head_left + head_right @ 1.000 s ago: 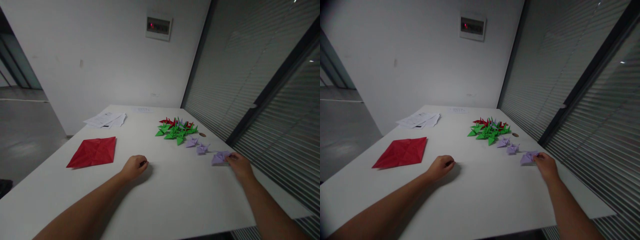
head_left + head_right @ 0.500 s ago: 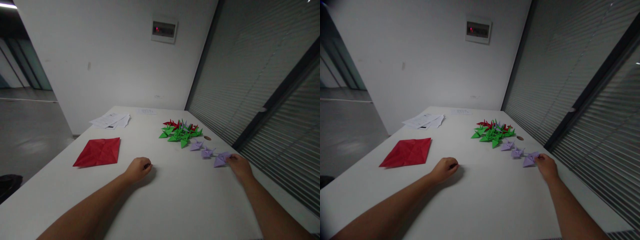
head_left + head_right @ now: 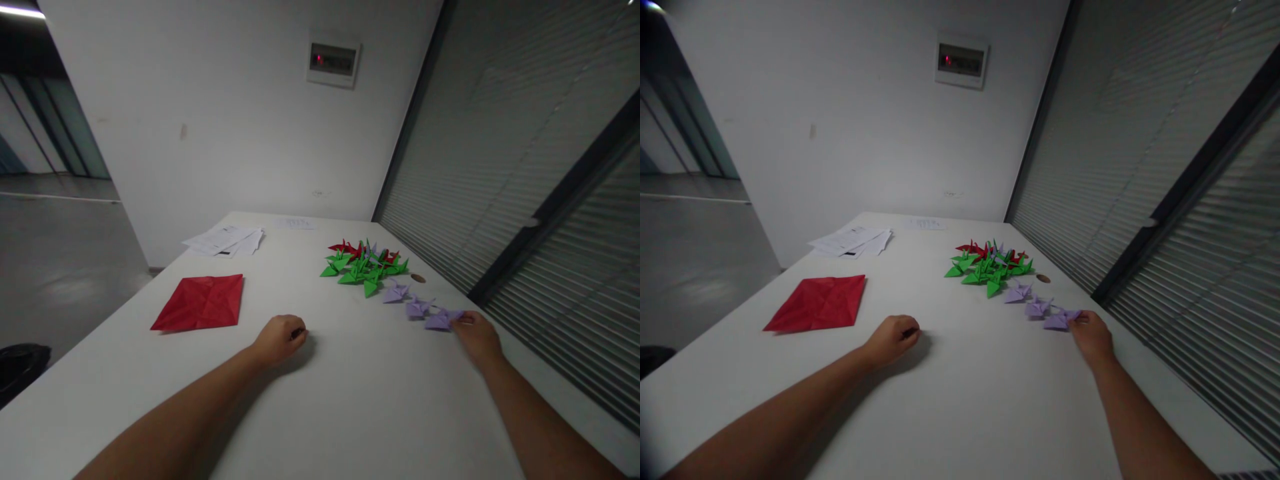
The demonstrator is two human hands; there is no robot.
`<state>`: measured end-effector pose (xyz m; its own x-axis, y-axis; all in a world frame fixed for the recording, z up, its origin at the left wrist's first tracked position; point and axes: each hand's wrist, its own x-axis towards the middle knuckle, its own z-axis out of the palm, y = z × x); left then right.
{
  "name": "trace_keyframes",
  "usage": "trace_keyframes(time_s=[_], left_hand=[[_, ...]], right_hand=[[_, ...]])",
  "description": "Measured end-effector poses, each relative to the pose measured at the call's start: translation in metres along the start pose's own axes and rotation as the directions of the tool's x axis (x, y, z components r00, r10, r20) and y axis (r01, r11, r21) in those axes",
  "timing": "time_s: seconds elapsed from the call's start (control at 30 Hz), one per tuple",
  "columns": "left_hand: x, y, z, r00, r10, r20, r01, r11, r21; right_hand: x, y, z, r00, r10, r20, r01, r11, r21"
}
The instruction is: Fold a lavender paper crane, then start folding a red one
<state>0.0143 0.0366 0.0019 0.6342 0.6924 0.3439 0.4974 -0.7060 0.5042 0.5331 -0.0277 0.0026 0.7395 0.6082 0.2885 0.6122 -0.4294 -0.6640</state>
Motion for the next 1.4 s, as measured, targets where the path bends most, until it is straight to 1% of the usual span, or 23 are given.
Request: trace_keyframes(time_s=[0.2,0.33,0.4,0.47,0.53,0.57,0.63,0.67,0.7,0.73,0.8,0.87,0.93,1.03,1.07,1.13,1.2,1.27,1.33,1.37,1.4], left_hand=[[-0.001,-0.002,0.002,1.000,0.005,0.002,-0.004,1.000,-0.007],[-0.002,-0.001,0.000,1.000,0.000,0.000,0.000,1.000,-0.006],[-0.002,0.001,-0.001,1.000,0.002,-0.001,-0.002,1.000,0.001],[-0.002,0.002,-0.002,1.000,0.007,-0.001,-0.007,1.000,0.005],[-0.002,0.003,-0.002,1.000,0.006,0.000,-0.006,1.000,0.009],[-0.002,0.003,-0.002,1.000,0.005,0.001,-0.005,1.000,0.011],[-0.002,0.004,-0.001,1.000,0.005,-0.004,-0.005,1.000,0.011],[-0.003,0.004,-0.002,1.000,0.008,-0.009,-0.008,1.000,0.010],[-0.004,0.004,-0.002,1.000,0.009,-0.015,-0.009,1.000,0.009],[-0.004,0.005,-0.002,1.000,0.010,-0.020,-0.010,1.000,0.008],[-0.006,0.006,-0.004,1.000,0.007,-0.028,-0.006,1.000,0.007],[-0.007,0.007,-0.006,1.000,-0.002,-0.031,0.002,1.000,0.013],[-0.008,0.008,-0.007,0.999,-0.012,-0.031,0.013,1.000,0.027],[-0.009,0.009,-0.009,0.998,-0.039,-0.054,0.041,0.999,0.035],[-0.009,0.010,-0.010,0.996,-0.050,-0.069,0.052,0.998,0.029],[-0.011,0.011,-0.011,0.992,-0.073,-0.103,0.074,0.997,0.011],[-0.012,0.011,-0.011,0.988,-0.087,-0.124,0.088,0.996,0.001],[-0.013,0.012,-0.010,0.987,-0.096,-0.131,0.097,0.995,0.002],[-0.013,0.012,-0.007,0.985,-0.108,-0.138,0.109,0.994,0.001],[-0.013,0.012,-0.005,0.983,-0.114,-0.146,0.114,0.993,-0.005],[-0.013,0.012,-0.003,0.982,-0.115,-0.153,0.115,0.993,-0.009]], right_hand=[[-0.014,0.000,0.001,0.996,0.061,-0.057,-0.061,0.998,0.009],[-0.018,-0.004,-0.007,0.989,0.096,-0.108,-0.101,0.994,-0.040],[-0.021,-0.008,-0.013,0.987,0.063,-0.146,-0.072,0.996,-0.057],[-0.026,-0.016,-0.018,0.980,-0.002,-0.198,-0.013,0.997,-0.075],[-0.035,-0.032,-0.020,0.964,-0.097,-0.246,0.078,0.993,-0.083],[-0.040,-0.042,-0.019,0.959,-0.134,-0.249,0.117,0.990,-0.081],[-0.055,-0.069,-0.014,0.961,-0.190,-0.203,0.177,0.981,-0.080],[-0.063,-0.084,-0.010,0.956,-0.249,-0.157,0.239,0.968,-0.079],[-0.073,-0.101,-0.005,0.941,-0.325,-0.099,0.318,0.945,-0.073],[-0.083,-0.117,0.001,0.915,-0.399,-0.053,0.395,0.916,-0.072],[-0.107,-0.149,0.014,0.851,-0.525,0.027,0.525,0.845,-0.102],[-0.134,-0.177,0.027,0.780,-0.609,0.145,0.625,0.772,-0.116],[-0.161,-0.202,0.037,0.709,-0.657,0.257,0.699,0.702,-0.134],[-0.192,-0.233,0.047,0.621,-0.655,0.431,0.765,0.625,-0.153],[-0.198,-0.242,0.050,0.616,-0.639,0.460,0.762,0.632,-0.142],[-0.204,-0.256,0.056,0.630,-0.610,0.482,0.731,0.674,-0.102],[-0.207,-0.263,0.064,0.665,-0.584,0.466,0.686,0.724,-0.071],[-0.210,-0.260,0.076,0.687,-0.552,0.473,0.644,0.763,-0.046],[-0.216,-0.250,0.089,0.711,-0.511,0.484,0.604,0.795,-0.047],[-0.220,-0.243,0.095,0.709,-0.499,0.498,0.595,0.803,-0.042],[-0.225,-0.236,0.100,0.689,-0.510,0.515,0.606,0.795,-0.022]])
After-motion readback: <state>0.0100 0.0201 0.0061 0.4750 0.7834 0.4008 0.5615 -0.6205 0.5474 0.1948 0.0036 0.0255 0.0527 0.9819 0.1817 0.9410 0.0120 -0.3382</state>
